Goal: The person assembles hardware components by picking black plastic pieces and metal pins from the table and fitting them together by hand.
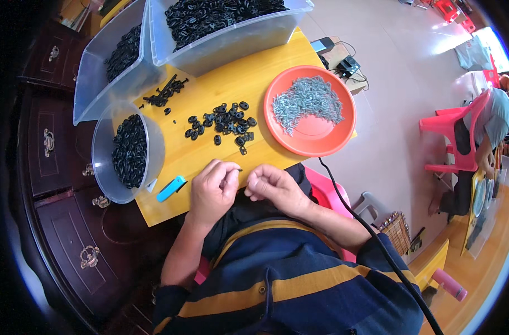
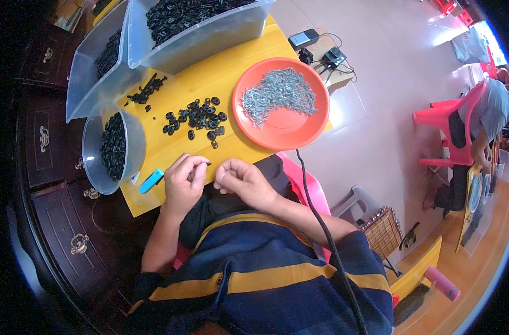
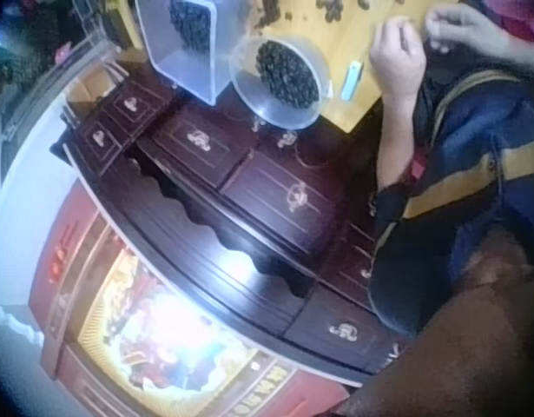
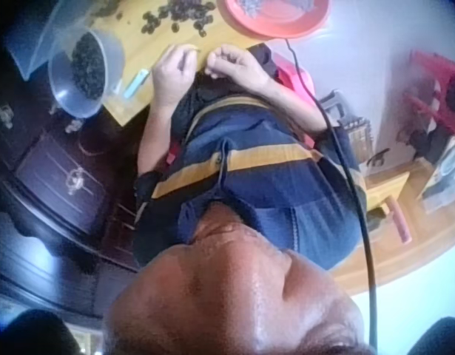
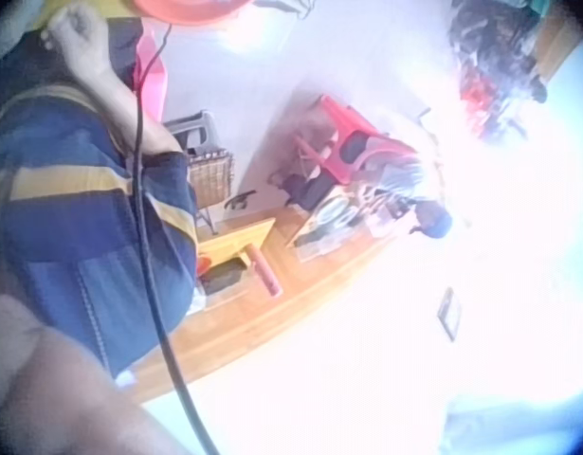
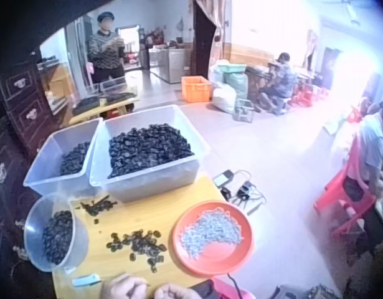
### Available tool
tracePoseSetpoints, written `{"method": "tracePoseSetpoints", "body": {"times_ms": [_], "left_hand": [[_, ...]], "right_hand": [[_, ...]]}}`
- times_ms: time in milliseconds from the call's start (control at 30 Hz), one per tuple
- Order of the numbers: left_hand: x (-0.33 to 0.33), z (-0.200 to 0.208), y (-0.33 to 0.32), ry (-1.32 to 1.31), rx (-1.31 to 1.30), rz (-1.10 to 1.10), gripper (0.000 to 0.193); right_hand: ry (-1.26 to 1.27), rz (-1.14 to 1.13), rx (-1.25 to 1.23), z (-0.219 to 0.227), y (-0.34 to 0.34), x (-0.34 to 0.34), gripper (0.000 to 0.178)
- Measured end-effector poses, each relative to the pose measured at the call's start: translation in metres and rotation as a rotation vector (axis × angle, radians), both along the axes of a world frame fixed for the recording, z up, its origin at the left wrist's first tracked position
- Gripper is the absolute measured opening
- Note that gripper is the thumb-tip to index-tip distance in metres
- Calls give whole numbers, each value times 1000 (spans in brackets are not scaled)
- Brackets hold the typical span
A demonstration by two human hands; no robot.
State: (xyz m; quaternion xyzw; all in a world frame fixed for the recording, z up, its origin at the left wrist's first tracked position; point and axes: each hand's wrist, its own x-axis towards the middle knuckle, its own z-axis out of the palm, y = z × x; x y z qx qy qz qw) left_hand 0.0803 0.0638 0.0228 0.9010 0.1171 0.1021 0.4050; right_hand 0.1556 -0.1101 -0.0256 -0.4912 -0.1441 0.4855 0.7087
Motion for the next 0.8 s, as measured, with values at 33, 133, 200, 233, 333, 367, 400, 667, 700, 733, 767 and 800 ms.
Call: {"method": "tracePoseSetpoints", "body": {"times_ms": [33, 133, 200, 233, 333, 367, 400, 667, 700, 733, 767, 800], "left_hand": [[2, 5, -4, 0, 0, -5, 5], [8, 13, -13, -138, -80, -47, 5], [12, 12, -13, -145, -59, -56, 5], [13, 11, -13, -157, -39, -59, 5], [17, 15, -10, -151, -45, -75, 5], [18, 18, -11, -148, -44, -81, 5], [19, 20, -11, -110, -93, -71, 6], [44, 33, -5, 3, -248, -117, 6], [53, 36, -3, 8, -247, -124, 6], [65, 39, -3, -26, -129, -148, 7], [77, 44, -2, -61, -9, -169, 8], [90, 48, -6, -96, 17, -209, 11]], "right_hand": [[128, -15, 22, 4, 1, 4, 17], [274, -34, 70, 10, 6, 12, 25], [329, -24, 117, 10, 9, 18, 23], [330, -30, 119, 10, 11, 21, 23], [356, -23, 121, 8, 13, 28, 19], [368, -30, 122, 9, 13, 30, 17], [380, -38, 122, 9, 13, 31, 16], [402, -105, 175, 16, 8, 38, 16], [395, -114, 194, 16, 8, 37, 16], [395, -126, 193, 13, 7, 35, 16], [297, -58, 188, 10, 6, 33, 16], [198, 9, 182, 9, 5, 30, 16]]}}
